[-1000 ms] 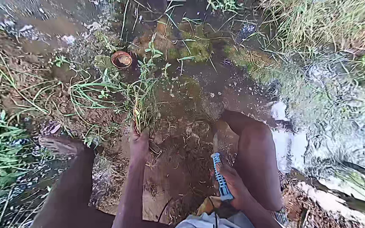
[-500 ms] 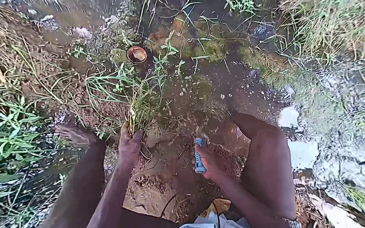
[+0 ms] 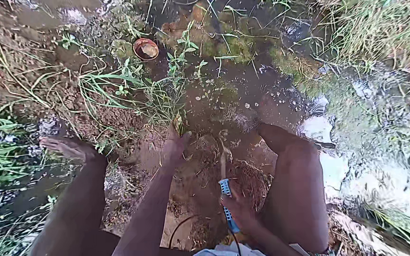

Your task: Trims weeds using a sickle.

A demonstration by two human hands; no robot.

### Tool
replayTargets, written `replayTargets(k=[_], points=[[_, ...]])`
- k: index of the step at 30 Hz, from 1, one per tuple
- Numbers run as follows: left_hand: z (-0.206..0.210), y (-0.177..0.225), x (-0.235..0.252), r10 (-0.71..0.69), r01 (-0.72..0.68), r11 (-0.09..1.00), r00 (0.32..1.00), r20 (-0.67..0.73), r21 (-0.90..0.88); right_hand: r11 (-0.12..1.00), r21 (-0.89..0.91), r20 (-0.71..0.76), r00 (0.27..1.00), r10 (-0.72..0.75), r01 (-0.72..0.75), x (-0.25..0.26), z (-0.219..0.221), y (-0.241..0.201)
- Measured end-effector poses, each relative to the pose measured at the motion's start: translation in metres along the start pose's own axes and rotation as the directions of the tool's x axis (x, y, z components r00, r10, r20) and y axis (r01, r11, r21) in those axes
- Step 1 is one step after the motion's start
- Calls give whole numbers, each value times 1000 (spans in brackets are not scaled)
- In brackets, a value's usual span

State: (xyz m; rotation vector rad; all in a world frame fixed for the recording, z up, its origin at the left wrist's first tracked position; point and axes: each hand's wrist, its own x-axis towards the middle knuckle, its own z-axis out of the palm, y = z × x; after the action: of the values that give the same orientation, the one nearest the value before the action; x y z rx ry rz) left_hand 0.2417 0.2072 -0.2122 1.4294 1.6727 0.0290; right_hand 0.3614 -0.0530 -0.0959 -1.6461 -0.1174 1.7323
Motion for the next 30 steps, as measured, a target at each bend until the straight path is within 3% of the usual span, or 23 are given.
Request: replayTargets(k=[5, 11, 16, 21, 25, 30], points=[[43, 19, 12, -77, 52, 974, 992, 104, 221, 998, -11, 75, 995, -63, 64, -22, -12, 9], [48, 30, 12, -91, 4, 868, 984, 152, 497, 991, 136, 98, 995, -35, 21, -34, -27, 9], [27, 39, 14, -5, -83, 893, 981, 193, 442, 970, 240, 84, 996, 13, -33, -25, -39, 5], [-16, 52, 16, 65, -122, 895, 987, 145, 429, 921, 388, -81, 997, -12, 43, 14, -35, -24], [-35, 39, 18, 37, -86, 891, 992, 117, 447, 877, 473, -90, 995, -45, 83, 57, -20, -46], [-30, 37, 11, 22, -70, 888, 994, 110, 454, 838, 534, 19, 993, 120, -111, 104, 9, -39]])
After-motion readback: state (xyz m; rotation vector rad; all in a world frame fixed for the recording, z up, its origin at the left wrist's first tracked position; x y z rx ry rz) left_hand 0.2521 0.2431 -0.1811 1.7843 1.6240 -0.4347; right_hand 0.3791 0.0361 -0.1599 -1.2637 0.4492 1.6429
